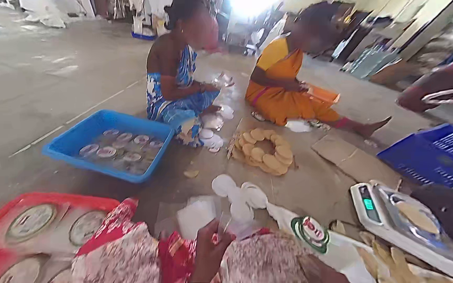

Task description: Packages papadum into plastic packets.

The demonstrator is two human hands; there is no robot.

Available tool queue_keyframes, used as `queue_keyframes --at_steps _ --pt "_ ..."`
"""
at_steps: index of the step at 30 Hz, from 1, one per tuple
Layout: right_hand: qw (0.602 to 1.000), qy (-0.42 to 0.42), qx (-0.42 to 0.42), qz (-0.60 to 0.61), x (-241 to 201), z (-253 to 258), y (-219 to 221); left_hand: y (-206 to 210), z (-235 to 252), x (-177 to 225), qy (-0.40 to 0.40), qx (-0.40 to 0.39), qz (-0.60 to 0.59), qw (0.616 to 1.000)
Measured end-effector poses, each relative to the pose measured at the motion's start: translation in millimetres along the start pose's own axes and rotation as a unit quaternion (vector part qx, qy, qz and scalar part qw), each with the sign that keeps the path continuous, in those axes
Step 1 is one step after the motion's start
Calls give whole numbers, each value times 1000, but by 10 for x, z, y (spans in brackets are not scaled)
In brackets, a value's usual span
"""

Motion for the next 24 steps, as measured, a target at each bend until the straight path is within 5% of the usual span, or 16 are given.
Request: queue_keyframes --at_steps 2,9,15,19,24 --pt "996 -40 69 50 170 75 136 -19 -1 -3 9 27 -33 999" --pt "988 -46 74 127 102 -165 -159 -71 14 118 78 71 -120 987" --pt "900 -284 60 325 -535 -753 -538 -72 5 94 98 65 -108 987" --pt "864 -423 33 270 -1074 -1123 -687 -66 -9 138 113 40 -91 989" --pt "882 -433 46 179 -1357 -1145 -537 -79 -30 171 184 18 -36 982"
Point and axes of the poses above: each hand's wrist, its own z-axis towards the middle knuckle, its own y-axis out of the palm, x = y × z, the point moved 4 cm from there along z, towards the middle knuckle, and after that the axes turned 11 degrees about y, right-handed, at the moved point
